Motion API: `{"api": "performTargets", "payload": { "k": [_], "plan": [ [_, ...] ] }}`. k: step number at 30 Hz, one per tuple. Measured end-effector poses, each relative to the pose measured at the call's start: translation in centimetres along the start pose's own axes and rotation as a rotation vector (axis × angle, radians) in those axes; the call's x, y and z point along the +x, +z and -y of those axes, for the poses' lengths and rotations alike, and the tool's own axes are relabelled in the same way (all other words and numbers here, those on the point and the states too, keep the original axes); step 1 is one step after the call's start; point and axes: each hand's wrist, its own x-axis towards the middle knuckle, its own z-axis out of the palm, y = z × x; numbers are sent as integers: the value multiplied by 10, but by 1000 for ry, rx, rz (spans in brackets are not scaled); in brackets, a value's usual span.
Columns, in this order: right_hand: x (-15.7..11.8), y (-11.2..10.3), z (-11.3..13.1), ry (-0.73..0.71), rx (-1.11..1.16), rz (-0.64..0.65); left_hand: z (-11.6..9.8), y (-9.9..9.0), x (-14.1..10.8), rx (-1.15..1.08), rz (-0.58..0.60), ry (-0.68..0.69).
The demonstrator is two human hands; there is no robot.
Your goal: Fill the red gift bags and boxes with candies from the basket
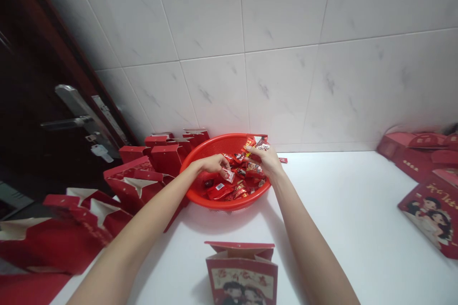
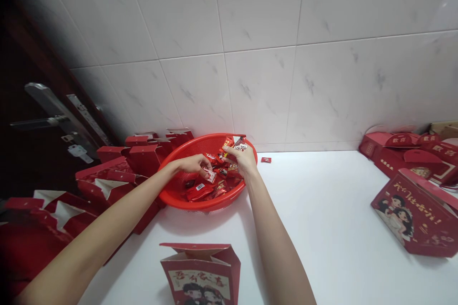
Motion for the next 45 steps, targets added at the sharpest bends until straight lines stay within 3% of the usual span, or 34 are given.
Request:
{"api": "performTargets", "payload": {
  "k": [5, 12, 18, 24, 28, 30, 34, 40, 45],
  "plan": [
    [1, -3, 0, 16, 17, 13, -13, -3, -10, -176, -72, 119],
    [1, -5, 13, 19, 91, 65, -47, 16, -49, -471, -541, 339],
    [-36, 0, 28, 85, 27, 150, -64, 43, -85, -645, -718, 366],
    [-95, 3, 29, 136, -39, 243, -86, 70, -101, -799, -750, 418],
    [-122, 4, 27, 76, -36, 194, -98, 85, -111, -921, -755, 425],
    [-131, 4, 25, 45, -39, 168, -102, 90, -116, -904, -694, 462],
    [-145, 7, 26, -4, -55, 151, -110, 97, -121, -868, -553, 508],
    [-152, 17, 32, -75, -100, 170, -115, 97, -121, -881, -640, 538],
    [-152, 19, 35, -84, -139, 187, -115, 92, -125, -826, -643, 565]
  ]
}}
